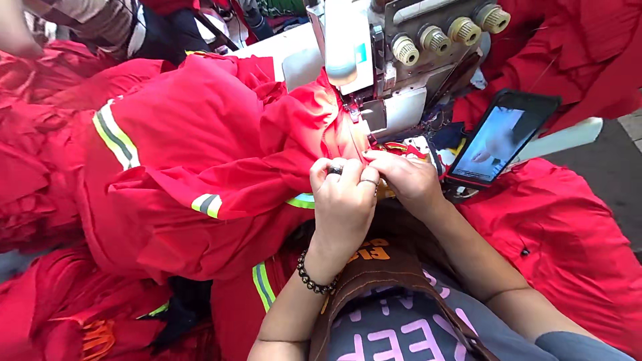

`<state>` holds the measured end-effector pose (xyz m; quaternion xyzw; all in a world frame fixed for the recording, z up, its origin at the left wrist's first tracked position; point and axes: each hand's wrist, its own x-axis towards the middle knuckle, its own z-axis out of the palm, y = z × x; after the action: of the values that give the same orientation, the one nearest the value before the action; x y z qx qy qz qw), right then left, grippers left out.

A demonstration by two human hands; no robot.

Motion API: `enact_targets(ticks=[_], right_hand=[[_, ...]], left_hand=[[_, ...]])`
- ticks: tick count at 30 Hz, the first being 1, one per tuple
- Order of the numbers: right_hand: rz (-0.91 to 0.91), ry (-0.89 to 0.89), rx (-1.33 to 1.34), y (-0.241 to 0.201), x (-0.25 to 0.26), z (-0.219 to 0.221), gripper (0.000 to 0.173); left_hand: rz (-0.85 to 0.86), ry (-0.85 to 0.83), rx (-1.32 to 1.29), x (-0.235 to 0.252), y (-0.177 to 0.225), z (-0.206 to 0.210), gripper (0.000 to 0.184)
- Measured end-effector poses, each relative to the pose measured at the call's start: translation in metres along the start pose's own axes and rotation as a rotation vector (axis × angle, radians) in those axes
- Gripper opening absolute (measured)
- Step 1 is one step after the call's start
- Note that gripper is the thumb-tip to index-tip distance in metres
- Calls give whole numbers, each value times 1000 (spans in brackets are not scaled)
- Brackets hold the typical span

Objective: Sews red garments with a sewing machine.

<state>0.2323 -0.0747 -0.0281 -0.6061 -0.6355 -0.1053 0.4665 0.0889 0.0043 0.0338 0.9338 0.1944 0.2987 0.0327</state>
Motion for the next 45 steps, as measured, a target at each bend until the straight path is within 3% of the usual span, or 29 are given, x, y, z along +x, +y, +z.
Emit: enact_targets(ticks=[9,20,26,31,35,40,43,45], right_hand=[[71,-5,-252,2,16,17,21],[91,82,-157,13,9,32,22],[65,150,-139,22,-2,43,23],[98,116,-158,17,-2,40,25],[151,87,-125,5,10,38,23],[208,-10,129,-15,24,56,34],[147,-16,152,-18,22,57,27],[137,-96,27,-10,20,47,26]], left_hand=[[-74,58,31,13,-16,21,9],[-144,68,-29,0,-36,51,15],[-166,30,-205,29,-67,42,22],[-291,-33,-62,54,-88,39,24],[-259,111,-2,19,-93,25,18],[-232,284,-5,-23,-65,16,17],[-223,281,2,-35,-55,11,17],[-215,144,-8,-39,-51,10,17]])
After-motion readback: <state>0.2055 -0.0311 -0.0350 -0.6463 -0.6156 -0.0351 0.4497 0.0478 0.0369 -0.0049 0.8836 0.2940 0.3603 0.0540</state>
